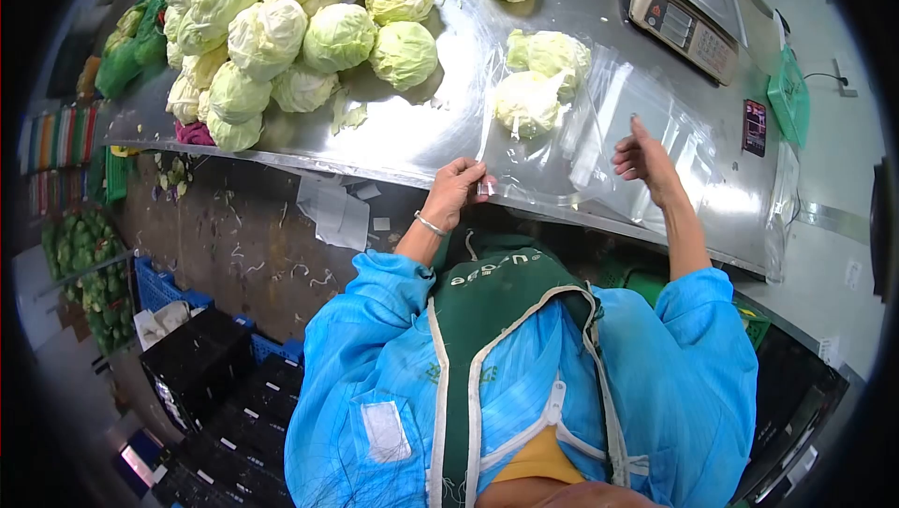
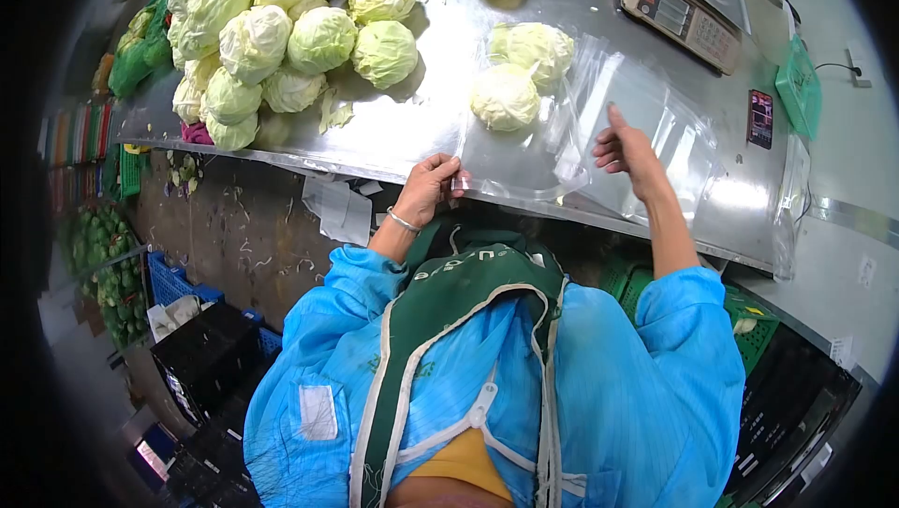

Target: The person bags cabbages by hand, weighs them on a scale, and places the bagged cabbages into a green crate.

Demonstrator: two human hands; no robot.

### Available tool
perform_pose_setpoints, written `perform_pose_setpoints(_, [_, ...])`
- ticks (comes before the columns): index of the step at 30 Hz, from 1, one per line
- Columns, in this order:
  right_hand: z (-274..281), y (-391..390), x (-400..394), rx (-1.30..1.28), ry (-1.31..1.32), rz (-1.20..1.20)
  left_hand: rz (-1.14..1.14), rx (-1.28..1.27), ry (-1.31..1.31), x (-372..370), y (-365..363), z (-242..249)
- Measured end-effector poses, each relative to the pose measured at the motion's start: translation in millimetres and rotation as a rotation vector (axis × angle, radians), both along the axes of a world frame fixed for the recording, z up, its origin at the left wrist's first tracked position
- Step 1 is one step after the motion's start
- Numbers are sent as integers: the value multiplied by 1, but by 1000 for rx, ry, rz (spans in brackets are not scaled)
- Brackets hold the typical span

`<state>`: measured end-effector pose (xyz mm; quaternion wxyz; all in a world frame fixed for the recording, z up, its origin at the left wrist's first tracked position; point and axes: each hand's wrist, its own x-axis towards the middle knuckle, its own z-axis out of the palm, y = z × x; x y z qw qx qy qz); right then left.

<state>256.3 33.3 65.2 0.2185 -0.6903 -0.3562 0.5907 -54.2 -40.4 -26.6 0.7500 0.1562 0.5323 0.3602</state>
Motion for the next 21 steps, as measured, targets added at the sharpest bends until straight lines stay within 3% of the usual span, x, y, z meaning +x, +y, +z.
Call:
perform_pose_setpoints(5, [-13,-9,-24,75,37,224,-19,9,18,0,0,0])
perform_pose_setpoints(9, [-13,-8,-8,127,188,3,16,-5,32,-2,0,-4])
perform_pose_setpoints(10, [-19,-5,7,166,78,54,33,-21,7,-4,2,-7])
perform_pose_setpoints(13, [-16,-5,23,73,112,39,41,-16,-27,-5,1,-7])
perform_pose_setpoints(14, [-6,-3,21,130,-60,99,50,-22,-23,-4,0,-4])
perform_pose_setpoints(17, [31,-3,-32,859,-567,192,39,4,-65,-6,0,-8])
perform_pose_setpoints(18, [41,-6,-57,895,-513,340,42,8,-67,-6,-1,-7])
perform_pose_setpoints(19, [36,-11,-86,898,-288,456,43,-1,-63,-6,-1,-7])
perform_pose_setpoints(21, [-1,-18,-132,825,-95,851,41,-12,-63,-5,0,-5])
